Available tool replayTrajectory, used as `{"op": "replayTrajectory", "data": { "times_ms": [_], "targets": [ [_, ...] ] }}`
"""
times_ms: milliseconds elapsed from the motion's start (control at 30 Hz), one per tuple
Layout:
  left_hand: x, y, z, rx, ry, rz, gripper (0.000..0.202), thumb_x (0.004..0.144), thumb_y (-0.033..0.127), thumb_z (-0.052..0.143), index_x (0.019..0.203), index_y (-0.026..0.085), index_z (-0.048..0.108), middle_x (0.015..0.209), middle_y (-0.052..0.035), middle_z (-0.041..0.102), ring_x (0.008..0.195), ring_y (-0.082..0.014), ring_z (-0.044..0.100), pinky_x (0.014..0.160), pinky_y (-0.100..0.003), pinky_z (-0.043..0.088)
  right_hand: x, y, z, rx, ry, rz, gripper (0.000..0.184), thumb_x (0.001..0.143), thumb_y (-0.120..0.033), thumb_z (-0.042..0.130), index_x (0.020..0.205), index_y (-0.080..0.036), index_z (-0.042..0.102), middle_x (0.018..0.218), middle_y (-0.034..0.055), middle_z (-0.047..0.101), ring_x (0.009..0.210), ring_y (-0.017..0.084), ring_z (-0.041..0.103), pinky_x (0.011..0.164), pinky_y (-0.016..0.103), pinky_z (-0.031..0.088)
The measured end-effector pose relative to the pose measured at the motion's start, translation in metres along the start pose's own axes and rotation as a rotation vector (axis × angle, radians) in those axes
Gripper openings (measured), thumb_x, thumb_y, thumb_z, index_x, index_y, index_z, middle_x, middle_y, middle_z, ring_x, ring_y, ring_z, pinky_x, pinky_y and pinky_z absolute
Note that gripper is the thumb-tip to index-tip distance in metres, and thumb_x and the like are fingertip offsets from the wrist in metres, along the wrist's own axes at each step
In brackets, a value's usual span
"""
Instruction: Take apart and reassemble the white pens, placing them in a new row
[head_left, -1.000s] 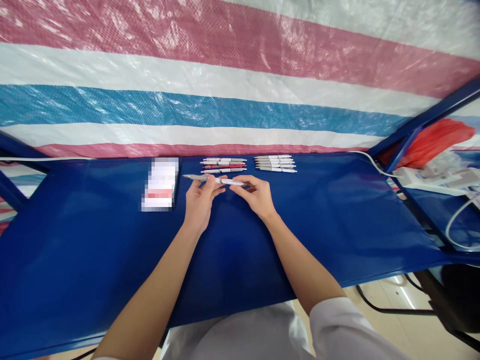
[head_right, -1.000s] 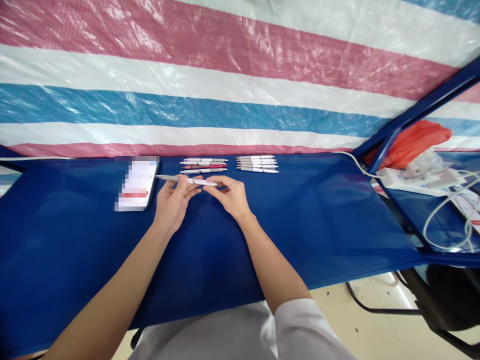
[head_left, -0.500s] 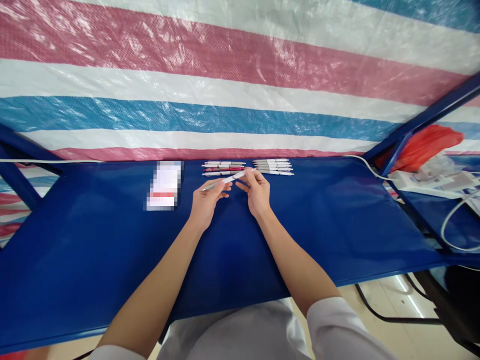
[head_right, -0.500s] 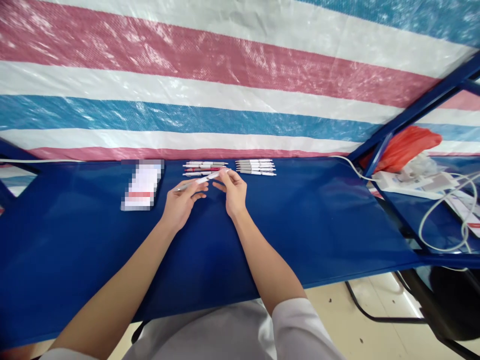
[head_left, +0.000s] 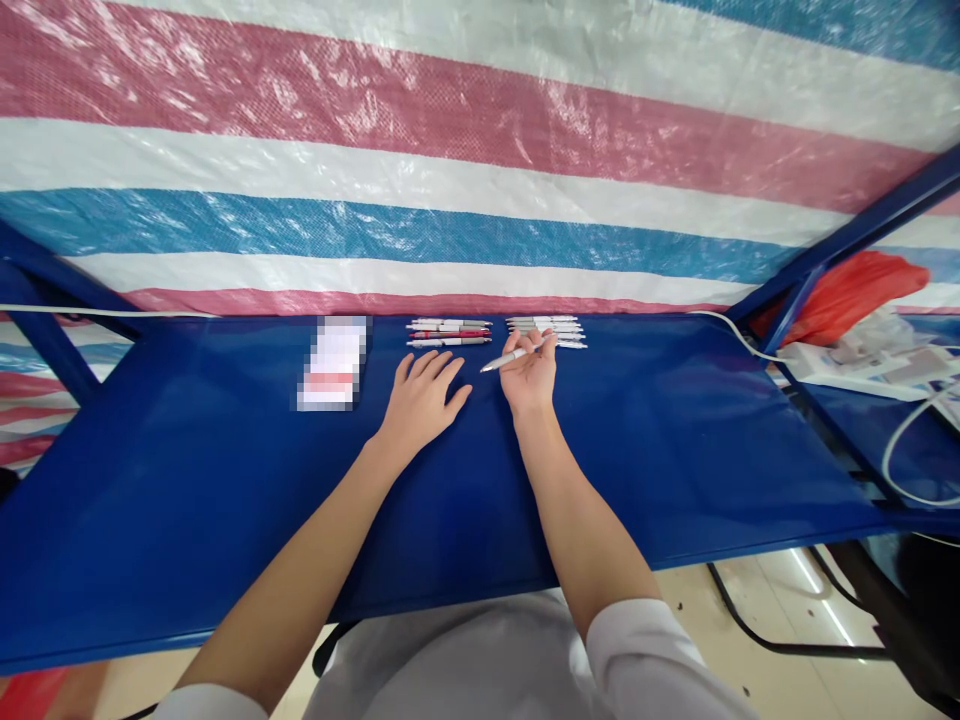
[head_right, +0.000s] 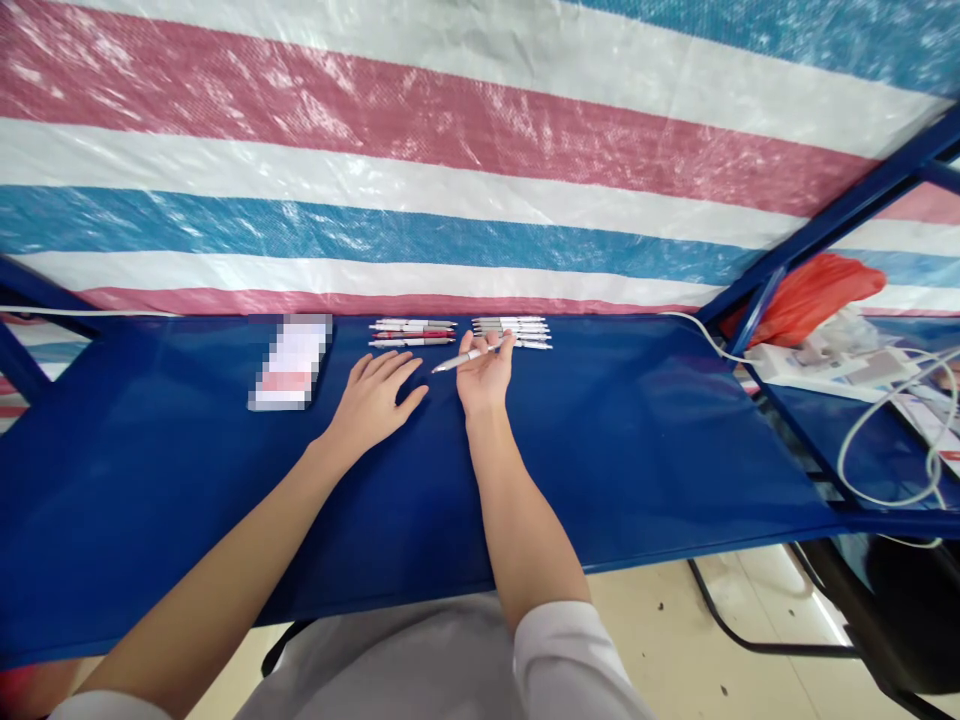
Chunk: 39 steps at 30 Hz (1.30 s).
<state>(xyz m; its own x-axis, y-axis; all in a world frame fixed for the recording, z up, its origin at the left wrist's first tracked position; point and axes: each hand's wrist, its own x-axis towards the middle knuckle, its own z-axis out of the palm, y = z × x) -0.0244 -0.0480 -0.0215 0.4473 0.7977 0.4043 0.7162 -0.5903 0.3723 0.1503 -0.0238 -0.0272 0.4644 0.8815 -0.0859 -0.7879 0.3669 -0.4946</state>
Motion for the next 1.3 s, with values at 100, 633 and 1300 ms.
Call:
{"op": "replayTrajectory", "data": {
  "times_ms": [100,633,1300],
  "targets": [
    [-0.006,-0.001,0.003,0.051,-0.051,0.014,0.042,0.09,0.037,0.056,0.128,0.021,0.063,0.137,-0.0163,0.059,0.131,-0.0388,0.049,0.113,-0.061,0.021,0.001,0.004,0.001,-0.01,-0.07,-0.055,0.035,0.085,-0.058,0.055,0.067,-0.028,0.053,0.054,-0.0076,0.04,0.046,0.011,0.035,0.063,0.028,0.053],
    [-0.006,-0.011,0.004,0.212,-0.131,0.06,0.056,0.093,0.051,0.05,0.139,0.021,0.055,0.148,-0.0147,0.048,0.139,-0.0374,0.04,0.117,-0.06,0.019,0.01,0.002,-0.004,0.583,-0.115,0.07,0.033,0.093,-0.043,0.035,0.066,-0.023,0.035,0.057,-0.0068,0.03,0.049,0.011,0.029,0.047,0.025,0.034],
    [-0.005,-0.008,0.001,0.254,-0.181,0.042,0.054,0.093,0.053,0.05,0.138,0.024,0.057,0.15,-0.014,0.044,0.139,-0.038,0.039,0.114,-0.063,0.023,0.011,0.003,0.0,0.512,-0.101,0.072,0.034,0.088,-0.044,0.038,0.064,-0.023,0.027,0.057,-0.0073,0.023,0.05,0.011,0.025,0.047,0.024,0.033]
  ]
}}
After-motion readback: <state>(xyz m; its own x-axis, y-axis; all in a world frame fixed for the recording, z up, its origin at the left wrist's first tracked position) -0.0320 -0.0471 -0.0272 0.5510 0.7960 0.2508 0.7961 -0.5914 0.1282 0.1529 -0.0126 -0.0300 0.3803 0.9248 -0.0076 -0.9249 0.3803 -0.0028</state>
